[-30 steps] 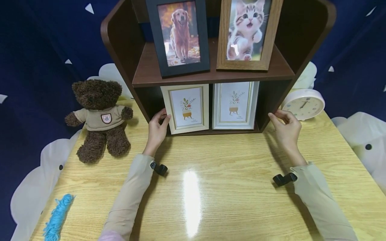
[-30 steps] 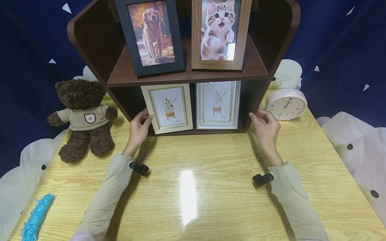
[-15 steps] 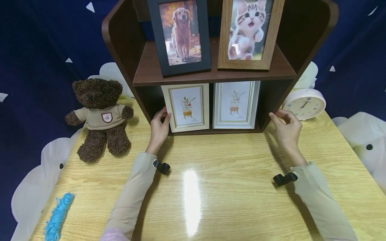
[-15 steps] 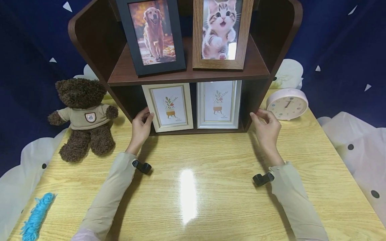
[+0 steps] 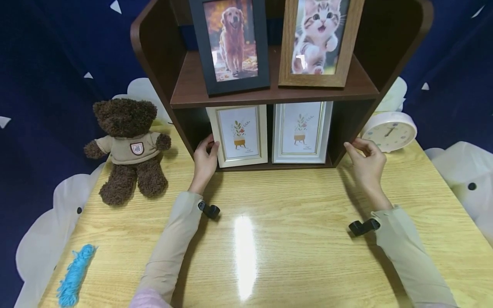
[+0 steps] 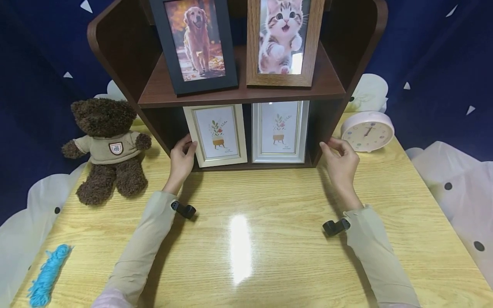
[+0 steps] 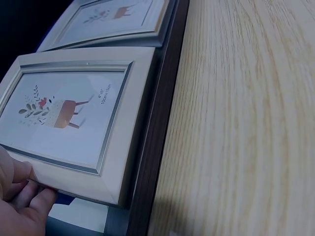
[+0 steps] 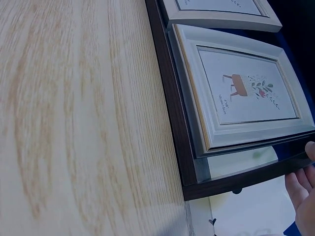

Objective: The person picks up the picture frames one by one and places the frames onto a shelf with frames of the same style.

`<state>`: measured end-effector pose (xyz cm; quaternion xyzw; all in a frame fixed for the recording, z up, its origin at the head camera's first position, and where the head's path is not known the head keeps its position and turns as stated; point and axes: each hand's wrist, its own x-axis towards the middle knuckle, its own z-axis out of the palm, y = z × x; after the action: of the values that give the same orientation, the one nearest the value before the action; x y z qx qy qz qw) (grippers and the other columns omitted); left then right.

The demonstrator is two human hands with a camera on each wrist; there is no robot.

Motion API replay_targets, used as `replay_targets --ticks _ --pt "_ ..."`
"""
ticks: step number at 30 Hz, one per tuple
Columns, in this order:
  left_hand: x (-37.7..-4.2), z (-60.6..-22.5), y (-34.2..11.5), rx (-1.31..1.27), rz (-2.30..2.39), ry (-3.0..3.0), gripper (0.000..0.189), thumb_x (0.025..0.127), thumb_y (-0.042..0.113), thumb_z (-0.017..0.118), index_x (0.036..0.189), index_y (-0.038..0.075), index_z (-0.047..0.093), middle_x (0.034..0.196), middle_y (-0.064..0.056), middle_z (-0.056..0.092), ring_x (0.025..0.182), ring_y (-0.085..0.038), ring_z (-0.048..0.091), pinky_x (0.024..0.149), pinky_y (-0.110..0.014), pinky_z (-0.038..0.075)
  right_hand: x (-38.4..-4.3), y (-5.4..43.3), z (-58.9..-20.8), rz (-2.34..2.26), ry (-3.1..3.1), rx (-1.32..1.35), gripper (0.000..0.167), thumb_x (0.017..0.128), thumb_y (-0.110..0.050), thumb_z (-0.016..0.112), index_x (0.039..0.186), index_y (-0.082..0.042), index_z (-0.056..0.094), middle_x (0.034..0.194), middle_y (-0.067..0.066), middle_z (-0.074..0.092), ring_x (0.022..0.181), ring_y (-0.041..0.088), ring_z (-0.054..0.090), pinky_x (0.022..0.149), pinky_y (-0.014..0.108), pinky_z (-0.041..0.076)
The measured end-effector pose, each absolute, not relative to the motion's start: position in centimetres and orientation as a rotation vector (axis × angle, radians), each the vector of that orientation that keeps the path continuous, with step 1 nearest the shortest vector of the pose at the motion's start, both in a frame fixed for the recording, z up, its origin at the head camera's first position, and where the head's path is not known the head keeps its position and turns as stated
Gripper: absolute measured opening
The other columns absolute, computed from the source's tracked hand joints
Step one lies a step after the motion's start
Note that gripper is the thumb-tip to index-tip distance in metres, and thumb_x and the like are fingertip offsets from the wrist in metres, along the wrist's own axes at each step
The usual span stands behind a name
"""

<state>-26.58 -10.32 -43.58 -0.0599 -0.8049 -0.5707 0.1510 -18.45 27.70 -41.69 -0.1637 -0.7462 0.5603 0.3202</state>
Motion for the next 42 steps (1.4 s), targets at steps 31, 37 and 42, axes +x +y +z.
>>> replay_targets --ticks 31,37,42 --pt "-24.2 -43.5 -11.1 -0.251 -1.788 -2.268 0.041 0.099 0.009 0.05 0.137 -0.003 0.045 0.133 -0.02 0.05 0.119 -0.03 0.051 0.1 -0.042 0.047 -18.4 27.7 -41.6 1.479 -1.945 -0.429 0.012 0.081 -0.012 0.076 0.091 -0.017 0.07 0.081 -0.018 0.063 0.081 -0.003 0.061 0.069 0.004 0.049" --pt "-22.8 -43.5 -12.1 -0.285 -1.747 -2.316 0.042 0.1 0.014 0.05 0.139 0.001 0.044 0.131 -0.018 0.053 0.119 -0.03 0.051 0.095 -0.045 0.047 -18.6 27.6 -41.7 1.467 -1.934 -0.407 0.014 0.081 -0.01 0.076 0.087 -0.02 0.068 0.079 -0.02 0.062 0.079 -0.004 0.061 0.068 0.004 0.049" --pt "-22.1 -43.6 -12.8 -0.281 -1.731 -2.311 0.039 0.099 0.015 0.052 0.136 0.003 0.049 0.128 -0.016 0.056 0.116 -0.028 0.053 0.088 -0.036 0.049 -18.6 27.7 -41.8 1.477 -1.924 -0.401 0.014 0.081 -0.009 0.076 0.087 -0.019 0.069 0.08 -0.019 0.062 0.079 -0.004 0.061 0.068 0.004 0.049"
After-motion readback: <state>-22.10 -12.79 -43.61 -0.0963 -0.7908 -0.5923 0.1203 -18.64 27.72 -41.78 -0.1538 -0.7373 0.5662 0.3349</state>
